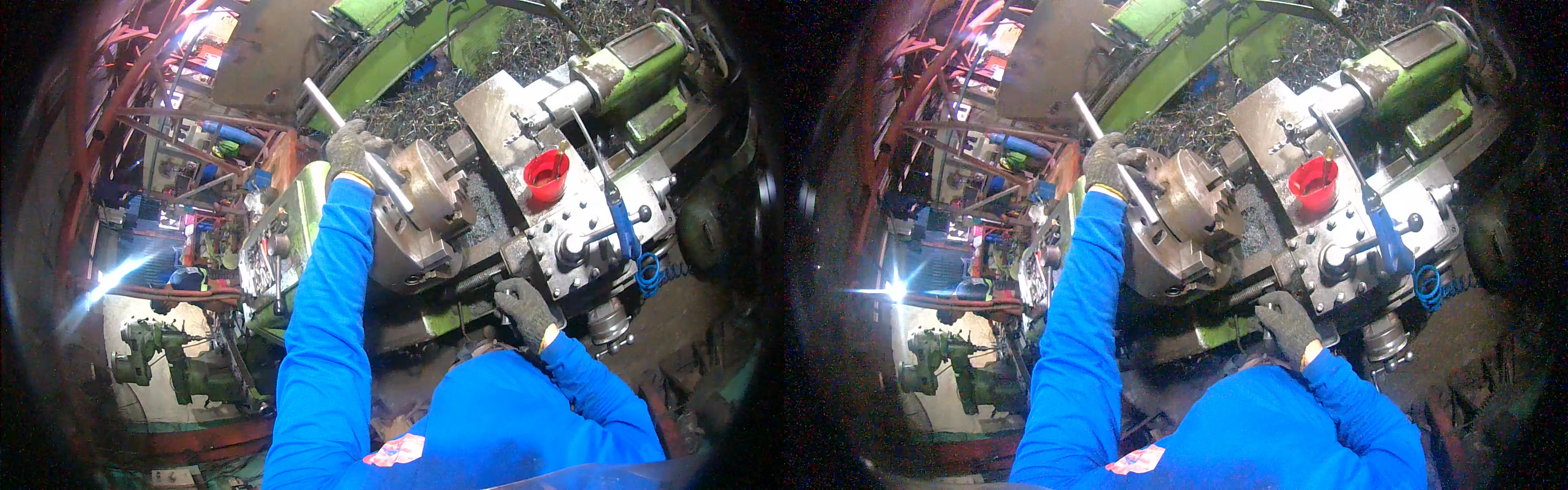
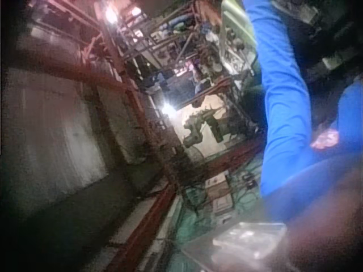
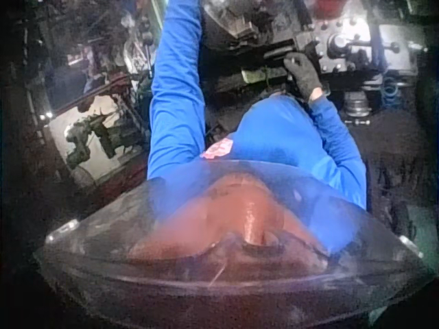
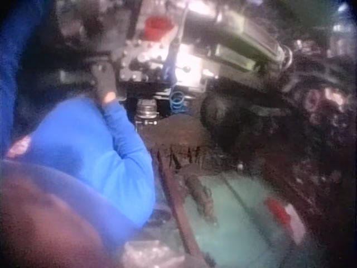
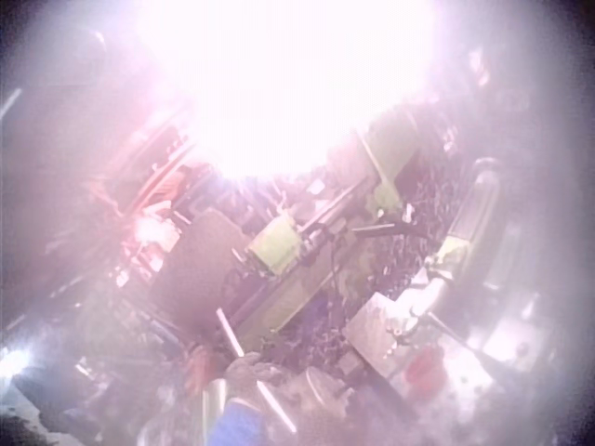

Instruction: The person operates a metal lathe, tightening the chuck with a chuck key, then uses a center drill to create a starting point on the rotating workpiece. The person repeatedly retracts and advances the drill while adjusting the machine controls.

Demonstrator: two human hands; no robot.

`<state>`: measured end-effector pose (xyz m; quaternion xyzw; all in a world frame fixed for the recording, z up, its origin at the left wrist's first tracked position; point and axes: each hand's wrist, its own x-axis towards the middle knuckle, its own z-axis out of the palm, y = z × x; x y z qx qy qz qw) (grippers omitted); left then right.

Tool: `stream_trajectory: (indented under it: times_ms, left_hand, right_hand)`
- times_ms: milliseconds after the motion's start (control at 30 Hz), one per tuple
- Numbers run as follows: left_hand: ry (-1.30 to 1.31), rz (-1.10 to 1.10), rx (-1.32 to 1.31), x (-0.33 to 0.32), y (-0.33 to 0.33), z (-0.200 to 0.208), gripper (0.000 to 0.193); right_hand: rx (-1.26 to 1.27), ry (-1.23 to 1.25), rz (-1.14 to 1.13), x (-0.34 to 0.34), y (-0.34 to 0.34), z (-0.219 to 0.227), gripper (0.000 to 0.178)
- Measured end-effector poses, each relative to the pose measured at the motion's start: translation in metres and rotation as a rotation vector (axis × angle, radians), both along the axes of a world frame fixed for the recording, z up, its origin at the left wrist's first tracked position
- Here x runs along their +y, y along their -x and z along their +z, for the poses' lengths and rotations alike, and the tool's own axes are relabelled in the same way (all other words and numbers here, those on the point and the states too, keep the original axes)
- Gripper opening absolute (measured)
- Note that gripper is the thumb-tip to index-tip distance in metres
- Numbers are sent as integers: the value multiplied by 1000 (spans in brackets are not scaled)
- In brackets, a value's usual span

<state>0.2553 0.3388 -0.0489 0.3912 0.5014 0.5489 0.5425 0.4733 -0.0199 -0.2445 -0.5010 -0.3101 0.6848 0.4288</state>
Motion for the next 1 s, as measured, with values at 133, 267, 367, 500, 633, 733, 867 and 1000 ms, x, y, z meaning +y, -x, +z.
stream_trajectory:
  times_ms: [133, 267, 367, 500, 633, 733, 867, 1000]
  left_hand:
    - [-12, 42, -81, 1, 4, -13, 21]
    - [82, -121, 548, -4, -21, 21, 26]
    - [-220, -286, 1178, -2, -20, 22, 27]
    - [-599, -467, 1844, -2, -19, 23, 25]
    - [-509, -432, 2155, -20, -41, 39, 24]
    - [-439, -255, 2128, -33, -54, 45, 28]
    - [-439, -112, 2001, -36, -41, 43, 48]
    - [-400, -153, 1897, -41, -39, 50, 50]
  right_hand:
    - [-53, -46, 4, 12, -4, 7, 37]
    - [-86, -108, -6, 26, -8, 30, 32]
    - [84, -30, 53, 35, -6, 31, 32]
    - [154, 70, -12, 49, -4, 50, 40]
    - [26, -131, -106, 65, 2, 62, 38]
    - [60, -124, -179, 78, 12, 62, 34]
    - [-115, -248, -236, 91, 24, 45, 33]
    - [-250, -245, -226, 91, 26, 47, 34]
